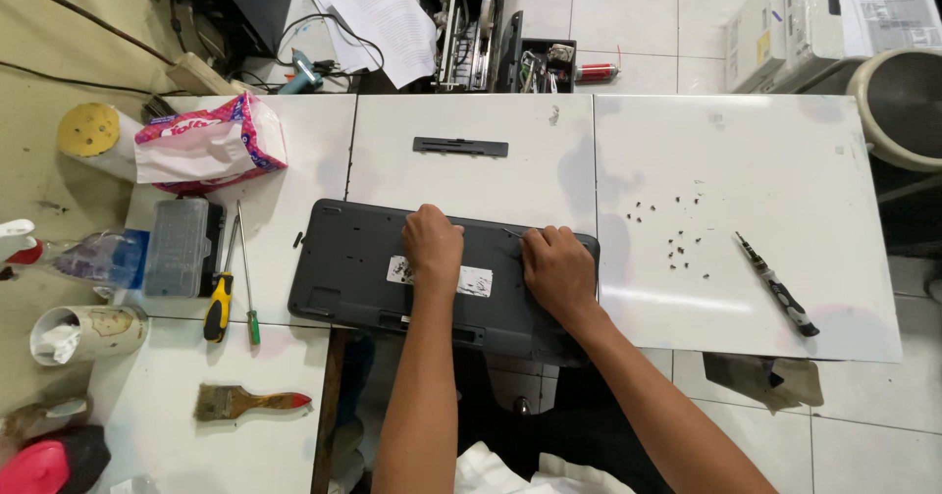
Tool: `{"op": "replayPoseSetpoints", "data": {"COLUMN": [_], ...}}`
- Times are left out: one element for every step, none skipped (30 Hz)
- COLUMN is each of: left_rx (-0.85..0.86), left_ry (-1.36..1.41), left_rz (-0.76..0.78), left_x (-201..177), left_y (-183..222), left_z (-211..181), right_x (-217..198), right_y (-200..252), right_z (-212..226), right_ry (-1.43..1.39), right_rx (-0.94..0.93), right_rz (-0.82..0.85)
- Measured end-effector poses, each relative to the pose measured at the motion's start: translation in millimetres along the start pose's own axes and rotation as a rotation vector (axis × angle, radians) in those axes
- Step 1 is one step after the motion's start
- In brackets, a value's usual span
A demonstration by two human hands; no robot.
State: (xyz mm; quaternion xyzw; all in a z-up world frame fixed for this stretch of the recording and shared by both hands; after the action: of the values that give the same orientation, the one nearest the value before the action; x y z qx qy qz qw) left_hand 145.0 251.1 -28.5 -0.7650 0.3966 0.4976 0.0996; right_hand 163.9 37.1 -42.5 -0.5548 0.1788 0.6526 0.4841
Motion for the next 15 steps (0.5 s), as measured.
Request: {"op": "replayPoseSetpoints", "data": {"left_rx": [0.002, 0.014, 0.026, 0.03, 0.03, 0.032, 0.037, 0.039, 0.041, 0.042, 0.043, 0.043, 0.044, 0.033, 0.021], "left_ry": [0.003, -0.02, -0.043, -0.046, -0.075, -0.108, -0.113, -0.127, -0.141, -0.143, -0.145, -0.149, -0.152, -0.161, -0.17], "left_rz": [-0.001, 0.008, 0.017, 0.019, 0.001, -0.01, -0.001, 0.004, 0.009, 0.002, -0.006, -0.007, -0.006, -0.004, -0.001], "left_x": [-1, -2, -2, -8, -14, -19, -20, -23, -27, -26, -25, -22, -26, -27, -29], "left_y": [-4, -6, -9, -11, -12, -12, -8, -7, -5, -5, -6, -5, -1, 1, 4], "left_z": [0, 1, 2, 5, 8, 13, 8, 3, -2, -4, -7, -10, -10, -13, -16], "right_x": [0, 0, 1, 0, 0, -1, -2, -3, -4, -3, -3, -4, -4, -5, -7], "right_y": [-1, 0, 1, 0, -2, 1, 4, 1, -1, -2, -3, -1, -1, -1, -2], "right_z": [-1, -1, -3, -3, -2, -2, -1, 0, 2, 2, 2, 1, 3, 3, 3], "right_ry": [0.003, -0.004, -0.011, -0.011, -0.017, -0.022, -0.021, -0.021, -0.021, -0.025, -0.014, -0.001, -0.003, -0.011, -0.019], "right_rx": [-0.001, 0.007, 0.015, 0.02, 0.01, 0.007, 0.019, 0.022, 0.024, 0.021, 0.027, 0.038, 0.041, 0.033, 0.026], "right_rz": [-0.002, 0.002, 0.006, 0.005, 0.006, 0.011, 0.014, 0.012, 0.011, 0.006, 0.006, 0.011, 0.01, 0.004, -0.003]}}
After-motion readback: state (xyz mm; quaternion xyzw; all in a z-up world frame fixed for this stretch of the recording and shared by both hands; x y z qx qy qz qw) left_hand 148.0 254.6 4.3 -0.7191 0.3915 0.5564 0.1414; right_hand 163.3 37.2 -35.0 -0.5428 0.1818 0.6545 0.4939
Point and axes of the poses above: each hand's wrist, its own y-axis away from the middle knuckle, its own x-axis out of the palm, z = x × y, the point moved 3 cm from there along -y, towards the middle knuckle, and after that the axes turned 3 degrees about -z, right-handed, at the moved point
